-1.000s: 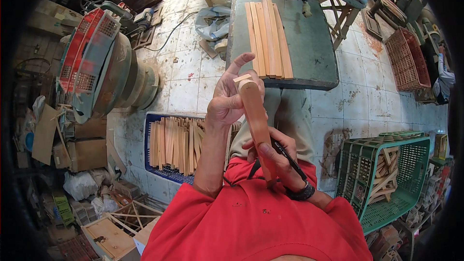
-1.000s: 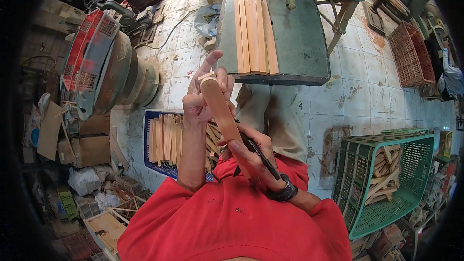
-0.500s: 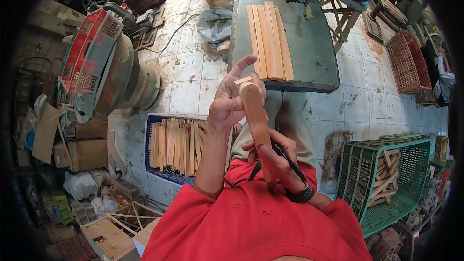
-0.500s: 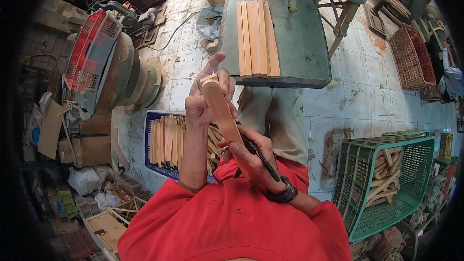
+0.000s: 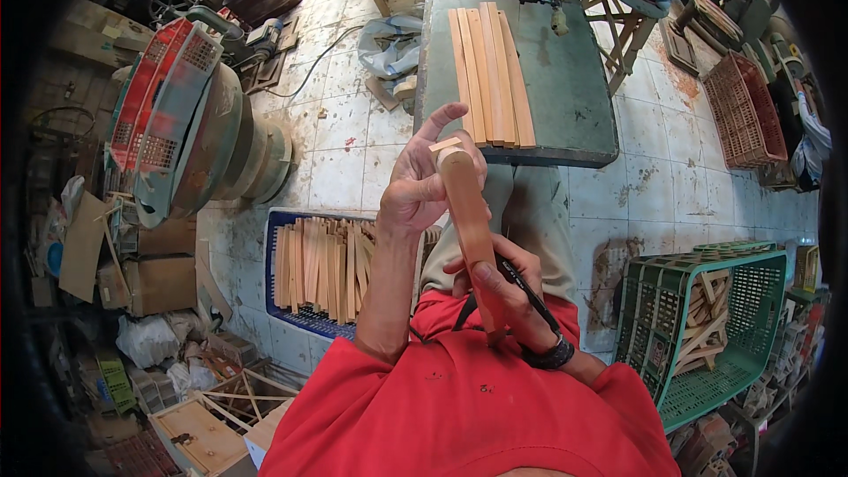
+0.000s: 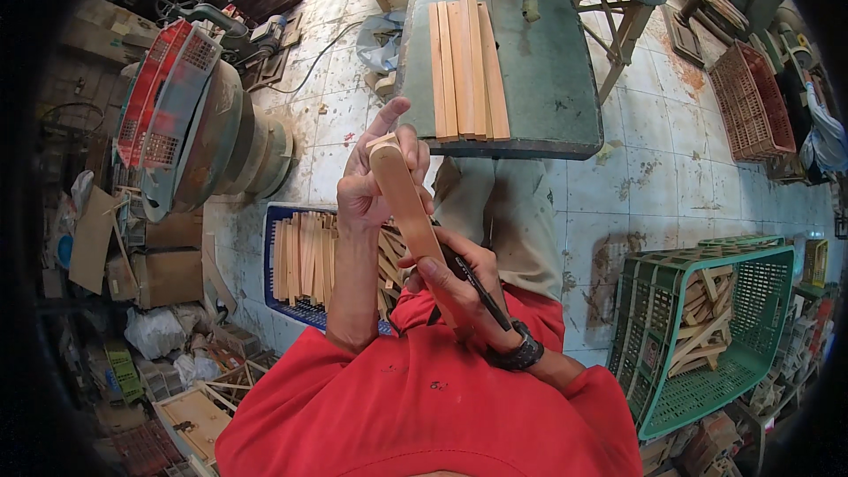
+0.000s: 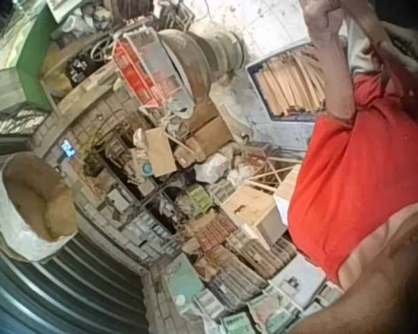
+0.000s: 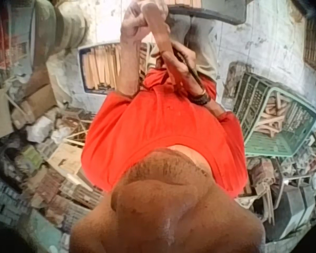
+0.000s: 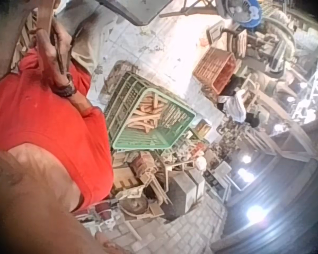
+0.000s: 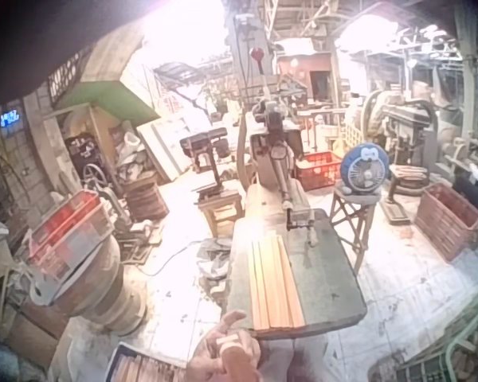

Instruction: The person holds a small wooden piece in their left hand and uses a utility knife in their right hand to shave the edges and corners. They repeatedly rotate the piece to access different sides, removing thin shavings of wood to smooth the surface. The finished pieces are placed into a green plastic crate.

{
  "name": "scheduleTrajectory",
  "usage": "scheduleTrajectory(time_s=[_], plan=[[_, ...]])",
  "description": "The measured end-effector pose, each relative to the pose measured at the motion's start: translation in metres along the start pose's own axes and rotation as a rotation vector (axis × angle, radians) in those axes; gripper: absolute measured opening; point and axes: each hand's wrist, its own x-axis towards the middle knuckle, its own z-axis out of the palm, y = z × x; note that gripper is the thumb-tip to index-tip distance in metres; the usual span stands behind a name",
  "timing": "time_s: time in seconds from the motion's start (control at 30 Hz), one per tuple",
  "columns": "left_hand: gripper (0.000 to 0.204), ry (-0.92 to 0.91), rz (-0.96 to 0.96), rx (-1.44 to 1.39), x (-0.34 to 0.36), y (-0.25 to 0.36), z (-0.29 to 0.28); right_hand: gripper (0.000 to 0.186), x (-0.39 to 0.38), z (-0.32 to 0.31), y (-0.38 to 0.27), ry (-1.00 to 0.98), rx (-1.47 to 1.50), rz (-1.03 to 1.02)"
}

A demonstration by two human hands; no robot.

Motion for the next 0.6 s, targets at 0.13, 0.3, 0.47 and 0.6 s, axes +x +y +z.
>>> scheduleTrajectory(time_s=[0.13,0.3,0.47,0.6], plan=[[0.091,0.163,-0.055,0.255,-0.008,0.007,0.03,0.039,0.001,-0.002,-0.002,0.043,-0.016,-0.01],[0.068,0.486,-0.164,0.738,-0.022,0.013,0.083,0.039,-0.001,0.0,-0.006,0.073,-0.013,-0.004],[0.038,0.644,-0.135,0.844,-0.018,0.009,0.1,0.044,-0.003,0.002,-0.007,0.043,-0.059,0.003],[0.036,0.605,-0.106,0.842,-0.019,0.009,0.096,0.051,0.003,-0.015,-0.006,-0.052,-0.14,-0.105]])
